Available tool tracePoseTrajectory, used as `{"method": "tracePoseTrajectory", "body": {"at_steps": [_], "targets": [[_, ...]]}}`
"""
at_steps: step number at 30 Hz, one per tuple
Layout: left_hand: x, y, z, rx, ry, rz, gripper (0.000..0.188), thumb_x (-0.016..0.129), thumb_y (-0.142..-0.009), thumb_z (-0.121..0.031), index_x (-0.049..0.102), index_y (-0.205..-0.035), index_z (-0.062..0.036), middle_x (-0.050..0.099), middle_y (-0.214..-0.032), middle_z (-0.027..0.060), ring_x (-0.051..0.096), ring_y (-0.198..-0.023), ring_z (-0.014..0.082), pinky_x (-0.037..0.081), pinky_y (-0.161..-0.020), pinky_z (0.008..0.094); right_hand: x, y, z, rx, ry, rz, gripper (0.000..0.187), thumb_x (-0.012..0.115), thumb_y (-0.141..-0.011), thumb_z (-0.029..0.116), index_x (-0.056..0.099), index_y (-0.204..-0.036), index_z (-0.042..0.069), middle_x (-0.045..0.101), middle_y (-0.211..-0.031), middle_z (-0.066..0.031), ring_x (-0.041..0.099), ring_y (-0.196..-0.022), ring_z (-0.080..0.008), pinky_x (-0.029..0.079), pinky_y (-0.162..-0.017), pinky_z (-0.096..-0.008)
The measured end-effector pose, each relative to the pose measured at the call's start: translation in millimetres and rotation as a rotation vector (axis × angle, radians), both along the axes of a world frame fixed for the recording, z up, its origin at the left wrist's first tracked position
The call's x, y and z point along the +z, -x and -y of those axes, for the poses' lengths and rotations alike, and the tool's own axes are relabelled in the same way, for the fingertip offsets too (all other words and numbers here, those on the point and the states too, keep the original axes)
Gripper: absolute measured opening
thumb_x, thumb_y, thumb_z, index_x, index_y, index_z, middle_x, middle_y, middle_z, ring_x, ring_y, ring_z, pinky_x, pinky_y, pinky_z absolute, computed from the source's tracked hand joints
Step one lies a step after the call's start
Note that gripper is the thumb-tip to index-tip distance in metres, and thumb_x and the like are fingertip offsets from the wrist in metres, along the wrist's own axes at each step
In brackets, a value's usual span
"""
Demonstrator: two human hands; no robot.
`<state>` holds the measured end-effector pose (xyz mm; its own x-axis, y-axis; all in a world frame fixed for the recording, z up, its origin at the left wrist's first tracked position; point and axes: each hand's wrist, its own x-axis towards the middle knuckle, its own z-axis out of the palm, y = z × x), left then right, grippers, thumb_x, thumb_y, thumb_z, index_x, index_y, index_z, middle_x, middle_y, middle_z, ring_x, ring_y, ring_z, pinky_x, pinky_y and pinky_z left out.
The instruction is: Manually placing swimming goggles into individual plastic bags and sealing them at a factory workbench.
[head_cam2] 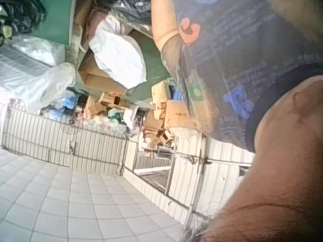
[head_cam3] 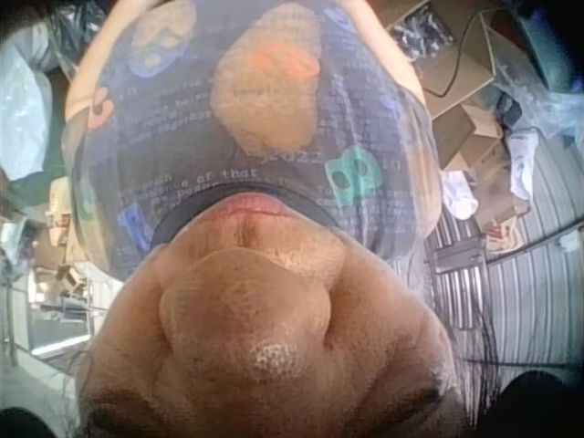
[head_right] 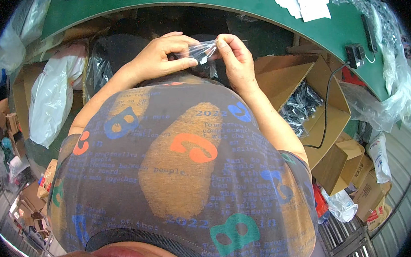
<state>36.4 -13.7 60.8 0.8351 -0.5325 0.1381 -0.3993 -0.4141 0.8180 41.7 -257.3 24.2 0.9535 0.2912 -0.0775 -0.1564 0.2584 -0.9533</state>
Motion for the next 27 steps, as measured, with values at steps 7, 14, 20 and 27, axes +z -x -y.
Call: {"method": "tracePoseTrajectory", "body": {"at_steps": [7, 14, 20, 27], "targets": [[-4.8, 2.3, 7.4, 0.093, 0.074, -0.279, 0.028, 0.08, -0.087, -0.014, 0.057, -0.076, -0.002, 0.074, -0.117, 0.0129, 0.068, -0.108, 0.0198, 0.053, -0.084, 0.0322, -4.0, -2.6, -0.6, 0.021, -0.158, -0.118, 0.018, 0.061, -0.106, 0.019, 0.067, -0.115, 0.004, 0.068, -0.102, -0.0018, 0.065, -0.091, -0.0107, 0.055, -0.081, -0.0268], [-4.6, 0.0, 11.4, 0.135, 0.312, -0.403, 0.095, 0.08, -0.084, -0.011, 0.025, -0.161, -0.0153, 0.073, -0.119, 0.0136, 0.069, -0.094, 0.0155, 0.056, -0.076, 0.0291, -2.3, -12.5, 11.1, 0.063, -0.015, -0.01, 0.019, 0.06, -0.106, 0.017, 0.068, -0.115, 0.003, 0.066, -0.101, -0.0018, 0.065, -0.094, -0.0106, 0.052, -0.083, -0.026], [-6.4, -1.0, 12.7, 0.17, 0.336, -0.469, 0.103, 0.08, -0.084, -0.013, 0.018, -0.165, -0.017, 0.072, -0.122, 0.0154, 0.07, -0.089, 0.0143, 0.055, -0.065, 0.0243, 0.1, -23.4, 26.1, 0.146, 0.129, 0.109, 0.02, 0.063, -0.103, 0.015, 0.07, -0.113, -0.001, 0.064, -0.106, -0.0034, 0.064, -0.096, -0.0118, 0.05, -0.089, -0.0269], [-18.5, -3.0, 14.6, 0.122, 0.369, -0.394, 0.104, 0.08, -0.084, -0.014, 0.016, -0.166, -0.0171, 0.071, -0.124, 0.0163, 0.07, -0.104, 0.019, 0.057, -0.08, 0.0302, -6.0, -31.0, 26.1, 0.189, 0.196, 0.191, 0.015, 0.065, -0.101, 0.012, 0.071, -0.106, -0.001, 0.064, -0.1, -0.0025, 0.063, -0.097, -0.0117, 0.05, -0.09, -0.0267]]}}
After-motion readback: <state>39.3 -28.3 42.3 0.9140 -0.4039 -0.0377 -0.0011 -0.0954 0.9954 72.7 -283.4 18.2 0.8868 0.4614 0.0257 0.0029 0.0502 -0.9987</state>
